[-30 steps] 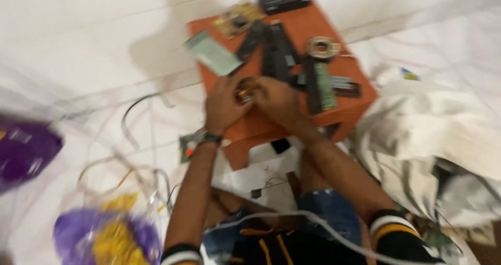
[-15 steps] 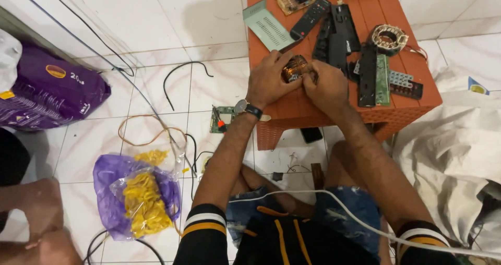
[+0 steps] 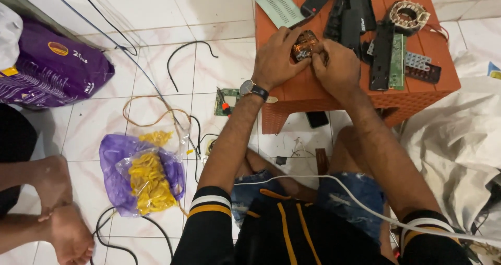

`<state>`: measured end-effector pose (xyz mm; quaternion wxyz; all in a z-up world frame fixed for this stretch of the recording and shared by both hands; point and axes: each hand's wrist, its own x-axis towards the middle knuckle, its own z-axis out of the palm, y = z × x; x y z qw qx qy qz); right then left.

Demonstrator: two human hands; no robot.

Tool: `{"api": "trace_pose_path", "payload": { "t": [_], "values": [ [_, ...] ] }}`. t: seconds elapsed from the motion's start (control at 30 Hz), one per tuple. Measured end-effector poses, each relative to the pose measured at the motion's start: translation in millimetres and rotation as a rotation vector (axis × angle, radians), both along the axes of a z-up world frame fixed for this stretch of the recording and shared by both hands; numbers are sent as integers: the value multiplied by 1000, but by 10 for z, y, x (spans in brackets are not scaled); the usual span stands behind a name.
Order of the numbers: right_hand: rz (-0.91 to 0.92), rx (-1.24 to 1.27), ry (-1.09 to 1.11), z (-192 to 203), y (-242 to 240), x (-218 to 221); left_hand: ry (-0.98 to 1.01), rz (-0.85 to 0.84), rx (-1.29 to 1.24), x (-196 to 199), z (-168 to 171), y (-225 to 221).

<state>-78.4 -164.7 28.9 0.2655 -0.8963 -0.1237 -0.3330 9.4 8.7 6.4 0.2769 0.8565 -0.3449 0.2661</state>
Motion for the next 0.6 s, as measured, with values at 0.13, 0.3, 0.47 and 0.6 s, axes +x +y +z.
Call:
{"api": "trace_pose_path", "payload": {
  "t": [0.13,0.3,0.47,0.6],
  "values": [
    [-32,-53,-15,-33,-5,27,0,15,1,41,-42,1],
    [-38,-130,-48,-102,-31,43,9,32,-7,34,-27,-6],
    [-39,-161,-74,-91,-29,26,-27,38,-12,60,-49,-16],
    [-6,-139,-100,-49,-5,-12,-20,23,-7,40,-32,-13]
  ]
}}
